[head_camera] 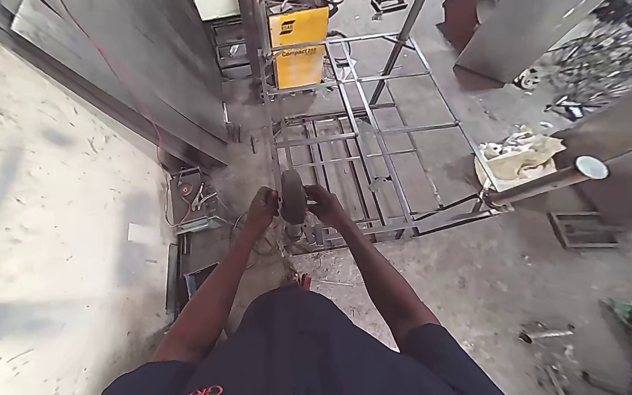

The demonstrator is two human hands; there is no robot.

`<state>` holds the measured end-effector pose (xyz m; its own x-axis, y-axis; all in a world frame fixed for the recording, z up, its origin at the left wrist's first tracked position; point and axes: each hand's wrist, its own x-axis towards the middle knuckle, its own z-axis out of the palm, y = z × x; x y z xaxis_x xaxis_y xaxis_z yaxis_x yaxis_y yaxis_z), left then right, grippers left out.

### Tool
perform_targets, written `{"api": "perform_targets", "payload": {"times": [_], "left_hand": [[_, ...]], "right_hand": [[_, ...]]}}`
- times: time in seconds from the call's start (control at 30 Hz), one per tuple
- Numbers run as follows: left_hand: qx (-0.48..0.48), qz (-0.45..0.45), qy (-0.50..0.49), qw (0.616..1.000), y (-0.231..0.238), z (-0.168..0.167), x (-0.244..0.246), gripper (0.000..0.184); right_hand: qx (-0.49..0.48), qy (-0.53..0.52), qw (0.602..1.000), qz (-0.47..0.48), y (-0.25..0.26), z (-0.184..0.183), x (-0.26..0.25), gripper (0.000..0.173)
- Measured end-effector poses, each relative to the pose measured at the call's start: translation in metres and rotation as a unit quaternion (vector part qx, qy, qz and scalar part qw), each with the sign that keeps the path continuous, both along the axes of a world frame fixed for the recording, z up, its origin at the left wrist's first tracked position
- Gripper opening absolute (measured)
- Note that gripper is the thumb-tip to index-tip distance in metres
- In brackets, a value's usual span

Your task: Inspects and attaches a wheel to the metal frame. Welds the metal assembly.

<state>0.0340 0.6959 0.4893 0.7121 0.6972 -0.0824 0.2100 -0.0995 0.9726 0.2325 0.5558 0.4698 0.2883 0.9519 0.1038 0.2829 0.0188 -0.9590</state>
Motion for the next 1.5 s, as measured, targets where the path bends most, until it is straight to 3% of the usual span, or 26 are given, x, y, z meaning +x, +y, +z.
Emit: {"api": "perform_targets", "payload": {"times": [0.13,0.27,0.33,0.43,0.5,0.63,0.9,1.03,1.17,1.3,1.4,1.5], "left_hand": [[0.137,0.044,0.006,0.990,0.016,0.048,0.002,0.026],[0.288,-0.066,0.027,0.955,0.029,0.101,0.022,0.033],[0.367,-0.153,0.081,0.914,0.028,0.115,0.041,0.039],[0.441,-0.251,0.239,0.828,0.014,0.126,0.070,0.043],[0.444,-0.280,0.326,0.786,0.003,0.125,0.081,0.040],[0.450,-0.278,0.417,0.740,-0.010,0.126,0.099,0.036],[0.485,-0.207,0.441,0.727,-0.035,0.123,0.108,0.037],[0.489,-0.197,0.444,0.725,-0.038,0.121,0.107,0.035],[0.495,-0.203,0.453,0.713,-0.039,0.122,0.109,0.034],[0.497,-0.211,0.459,0.706,-0.037,0.123,0.109,0.029],[0.495,-0.214,0.452,0.711,-0.035,0.122,0.109,0.029],[0.486,-0.216,0.458,0.712,-0.035,0.123,0.109,0.033]], "right_hand": [[0.016,0.005,1.000,0.008,0.003,-0.008,0.003,0.051],[0.016,-0.008,1.000,0.007,0.002,-0.006,0.004,0.051],[0.027,0.005,1.000,0.015,0.002,-0.010,0.005,0.050],[0.026,-0.005,1.000,0.013,0.005,-0.016,0.008,0.049],[0.021,-0.018,1.000,0.010,0.004,-0.018,0.006,0.052],[0.024,-0.021,1.000,0.000,0.005,-0.015,0.008,0.051],[-0.003,-0.030,1.000,-0.010,0.004,-0.009,0.004,0.051],[-0.009,-0.036,0.999,-0.001,0.004,-0.014,0.005,0.057],[-0.041,0.011,0.999,0.015,-0.002,-0.017,0.009,0.073],[-0.102,-0.023,0.995,0.009,-0.009,-0.033,0.012,0.055],[-0.078,-0.036,0.996,0.011,-0.009,-0.048,0.011,0.040],[-0.070,-0.053,0.996,0.008,-0.005,-0.049,0.008,0.036]]}}
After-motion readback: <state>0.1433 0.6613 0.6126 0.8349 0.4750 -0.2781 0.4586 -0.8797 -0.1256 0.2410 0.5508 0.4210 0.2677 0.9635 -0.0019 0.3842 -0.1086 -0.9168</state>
